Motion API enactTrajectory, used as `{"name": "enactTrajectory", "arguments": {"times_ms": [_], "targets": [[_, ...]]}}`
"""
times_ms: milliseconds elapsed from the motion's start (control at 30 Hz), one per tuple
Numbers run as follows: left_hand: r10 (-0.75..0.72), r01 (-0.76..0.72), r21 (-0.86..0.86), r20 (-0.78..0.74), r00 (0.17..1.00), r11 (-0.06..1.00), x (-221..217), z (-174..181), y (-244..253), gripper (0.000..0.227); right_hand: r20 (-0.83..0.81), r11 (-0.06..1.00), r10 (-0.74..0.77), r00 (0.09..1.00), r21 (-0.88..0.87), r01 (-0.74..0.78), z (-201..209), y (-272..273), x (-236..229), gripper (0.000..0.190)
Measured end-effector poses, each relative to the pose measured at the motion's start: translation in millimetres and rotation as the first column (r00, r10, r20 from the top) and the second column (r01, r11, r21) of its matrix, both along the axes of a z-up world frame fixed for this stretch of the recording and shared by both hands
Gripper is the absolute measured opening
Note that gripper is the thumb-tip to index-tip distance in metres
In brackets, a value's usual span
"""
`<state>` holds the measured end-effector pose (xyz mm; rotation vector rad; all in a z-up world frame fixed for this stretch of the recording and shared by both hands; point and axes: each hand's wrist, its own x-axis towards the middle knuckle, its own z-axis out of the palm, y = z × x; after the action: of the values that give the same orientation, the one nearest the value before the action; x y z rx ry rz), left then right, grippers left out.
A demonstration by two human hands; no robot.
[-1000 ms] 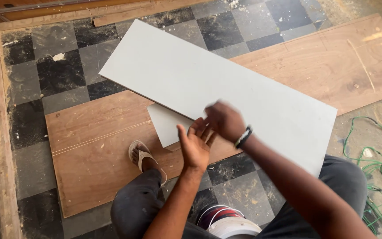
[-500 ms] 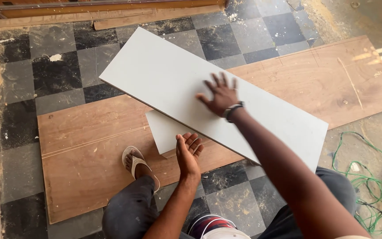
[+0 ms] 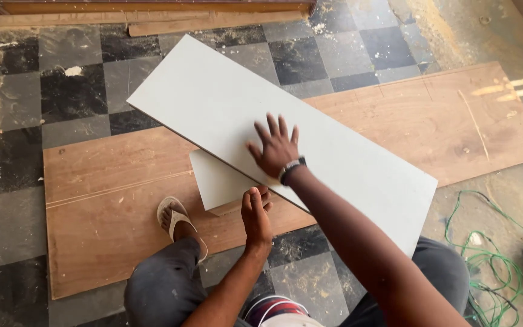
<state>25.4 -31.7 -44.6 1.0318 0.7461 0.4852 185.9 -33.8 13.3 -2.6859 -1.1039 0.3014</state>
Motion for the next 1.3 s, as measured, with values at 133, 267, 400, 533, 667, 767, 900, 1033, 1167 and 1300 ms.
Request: {"name": "enactTrajectory", "arguments": {"times_ms": [133, 267, 400, 533, 667, 767, 900, 1033, 1167, 1300], "targets": [[-0.018, 0.017, -0.046, -0.036, 0.999, 0.999, -9.8, -11.0, 1.1, 0.063, 0.095, 0.989, -0.145, 0.985, 0.015, 0.144, 15.0, -14.2, 7.9, 0.063], [-0.019, 0.018, -0.095, -0.013, 1.000, 0.995, -10.0, 1.0, 13.4, 0.066, -0.011, 0.957, -0.289, 0.957, 0.008, 0.289, -14.8, -79.4, 21.4, 0.063], [-0.253, 0.253, 0.092, -0.009, 0.967, 0.963, -10.8, 25.4, 13.9, 0.075, 0.076, 0.972, -0.221, 0.972, 0.100, 0.213, -38.3, -94.4, -27.1, 0.063], [-0.458, 0.445, 0.126, 0.099, 0.883, 0.886, -17.8, 46.5, 16.0, 0.095, 0.126, 0.993, 0.003, 0.992, 0.119, -0.018, -12.9, -44.8, -71.4, 0.063], [-0.358, 0.316, 0.243, 0.149, 0.922, 0.917, -27.3, 66.1, 36.1, 0.107, 0.088, 0.968, -0.003, 0.996, 0.250, -0.019, -0.8, -10.6, -44.6, 0.041], [-0.407, 0.368, 0.248, 0.128, 0.905, 0.896, -25.6, 64.0, 39.2, 0.111, -0.171, 0.925, -0.067, 0.983, 0.358, 0.125, 10.6, -28.2, -36.5, 0.036], [-0.508, 0.448, 0.255, 0.273, 0.817, 0.857, -5.4, 75.7, 18.5, 0.112, -0.358, 0.921, -0.168, 0.919, 0.275, 0.276, 15.2, -53.4, -22.4, 0.034], [-0.581, 0.549, 0.197, 0.197, 0.790, 0.813, 4.8, 56.6, 0.9, 0.109, -0.064, 0.956, -0.200, 0.978, 0.207, 0.209, -11.0, -63.2, -7.0, 0.029], [-0.437, 0.430, 0.109, 0.057, 0.898, 0.896, 5.3, 45.3, 8.8, 0.089, 0.278, 0.993, 0.090, 0.956, 0.045, -0.107, -27.1, -39.9, -6.5, 0.045], [-0.186, 0.177, 0.148, 0.049, 0.981, 0.973, 8.3, 15.6, 29.9, 0.077, 0.247, 0.990, 0.143, 0.958, -0.047, -0.136, 0.2, 3.2, 10.8, 0.067]]}}
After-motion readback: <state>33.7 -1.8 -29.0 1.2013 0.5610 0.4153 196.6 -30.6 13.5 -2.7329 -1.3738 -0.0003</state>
